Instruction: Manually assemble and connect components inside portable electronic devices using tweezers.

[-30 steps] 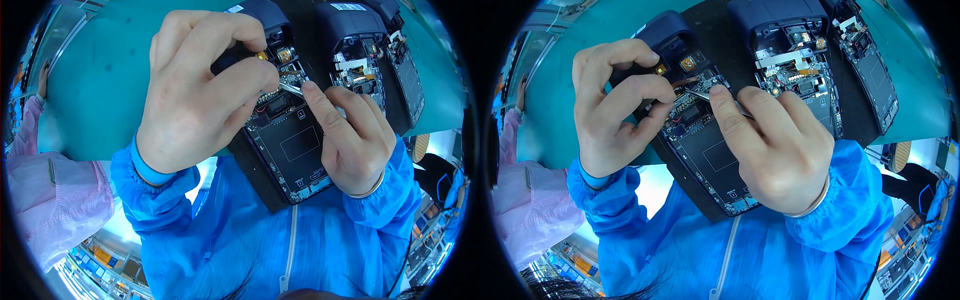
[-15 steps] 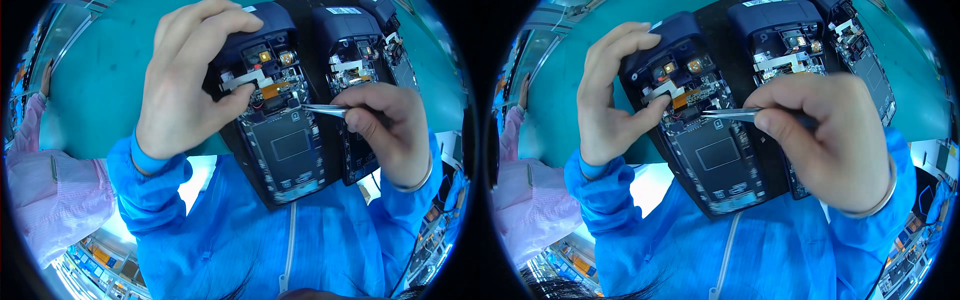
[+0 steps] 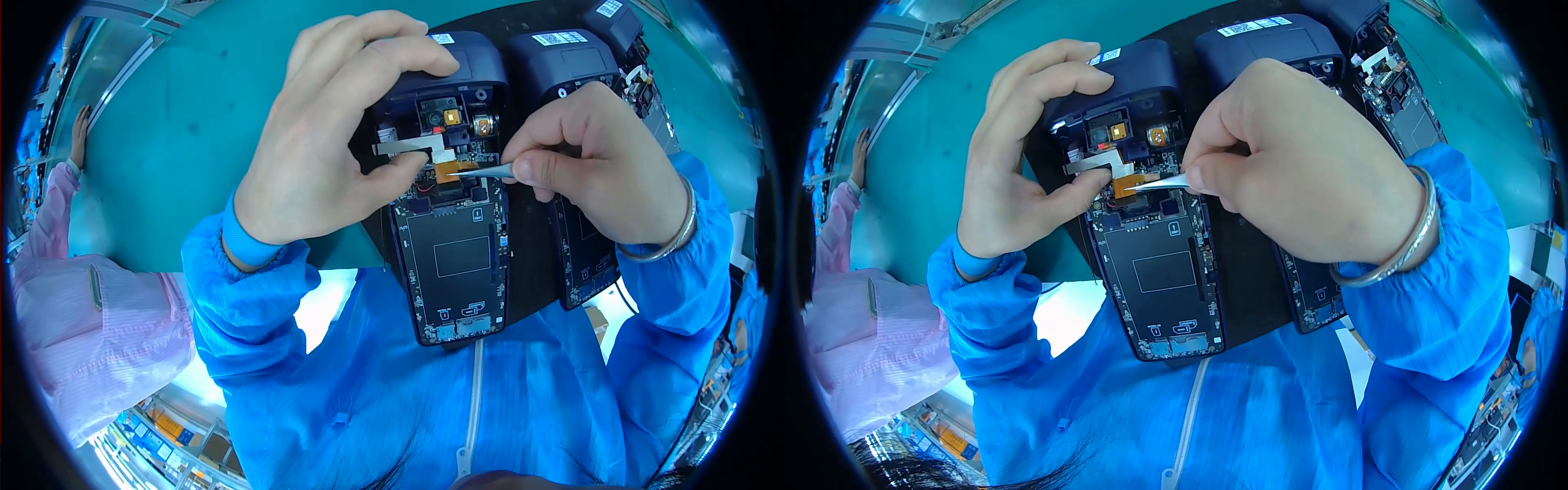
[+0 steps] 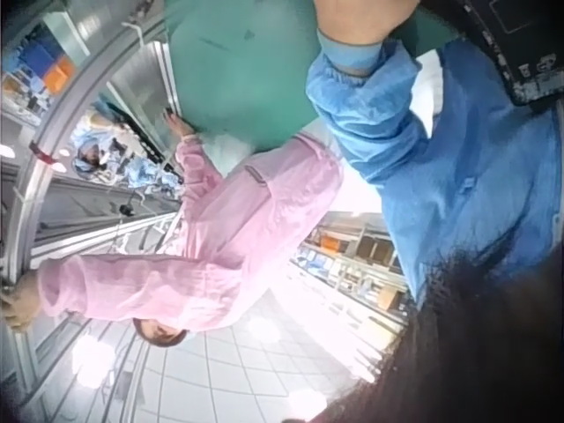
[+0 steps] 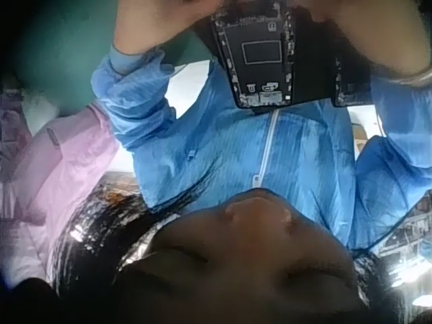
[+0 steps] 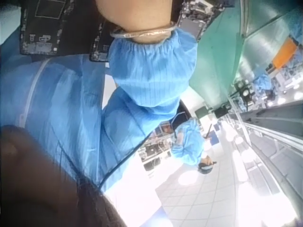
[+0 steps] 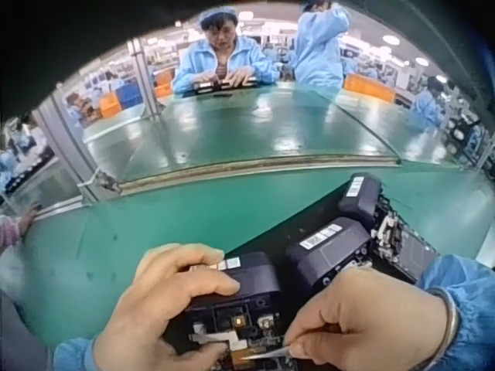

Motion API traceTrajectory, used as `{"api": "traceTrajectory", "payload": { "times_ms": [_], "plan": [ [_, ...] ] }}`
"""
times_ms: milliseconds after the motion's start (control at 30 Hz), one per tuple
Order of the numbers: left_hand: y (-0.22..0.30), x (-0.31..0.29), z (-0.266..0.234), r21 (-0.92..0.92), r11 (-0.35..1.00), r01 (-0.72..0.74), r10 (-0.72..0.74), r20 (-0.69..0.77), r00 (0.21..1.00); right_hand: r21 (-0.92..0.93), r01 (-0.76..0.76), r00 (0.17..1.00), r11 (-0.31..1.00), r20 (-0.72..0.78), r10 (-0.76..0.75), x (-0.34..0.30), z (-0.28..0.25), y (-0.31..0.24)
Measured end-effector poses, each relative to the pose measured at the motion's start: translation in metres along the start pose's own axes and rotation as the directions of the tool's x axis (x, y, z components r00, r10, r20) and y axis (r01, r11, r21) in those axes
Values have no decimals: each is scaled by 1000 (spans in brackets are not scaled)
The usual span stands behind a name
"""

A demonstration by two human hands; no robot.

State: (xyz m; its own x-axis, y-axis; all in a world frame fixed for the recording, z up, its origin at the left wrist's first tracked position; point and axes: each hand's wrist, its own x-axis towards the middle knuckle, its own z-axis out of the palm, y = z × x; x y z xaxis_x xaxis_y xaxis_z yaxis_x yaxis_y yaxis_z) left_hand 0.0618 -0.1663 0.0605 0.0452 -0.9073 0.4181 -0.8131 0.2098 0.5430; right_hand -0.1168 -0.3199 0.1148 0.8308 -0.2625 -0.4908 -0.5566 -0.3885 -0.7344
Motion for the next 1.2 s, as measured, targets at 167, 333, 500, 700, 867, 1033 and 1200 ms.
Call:
{"api": "traceTrajectory", "payload": {
  "times_ms": [167,333,500,700,867,1033,1200],
  "plan": [
    [-5,-8,3,-198,978,73,-69,25,997,-318,354,906,880,-119,-407,-8,11,7],
    [-7,-7,-2,-285,958,39,-19,71,997,-503,413,804,760,-190,-563,-13,25,11],
    [-4,-5,-3,-397,917,-39,54,28,998,-686,447,607,574,-238,-758,-6,31,21],
    [-9,-9,-1,-326,943,-63,80,40,996,-738,445,573,506,-200,-795,-4,27,20],
    [-9,-10,1,-338,938,-75,85,16,996,-770,438,571,464,-161,-805,-2,24,20],
    [-10,-7,0,-337,937,-93,108,26,994,-780,448,577,437,-121,-808,-1,21,19],
    [-10,-6,-1,-334,937,-104,125,43,991,-787,461,552,410,-108,-827,-1,21,22]
  ]
}}
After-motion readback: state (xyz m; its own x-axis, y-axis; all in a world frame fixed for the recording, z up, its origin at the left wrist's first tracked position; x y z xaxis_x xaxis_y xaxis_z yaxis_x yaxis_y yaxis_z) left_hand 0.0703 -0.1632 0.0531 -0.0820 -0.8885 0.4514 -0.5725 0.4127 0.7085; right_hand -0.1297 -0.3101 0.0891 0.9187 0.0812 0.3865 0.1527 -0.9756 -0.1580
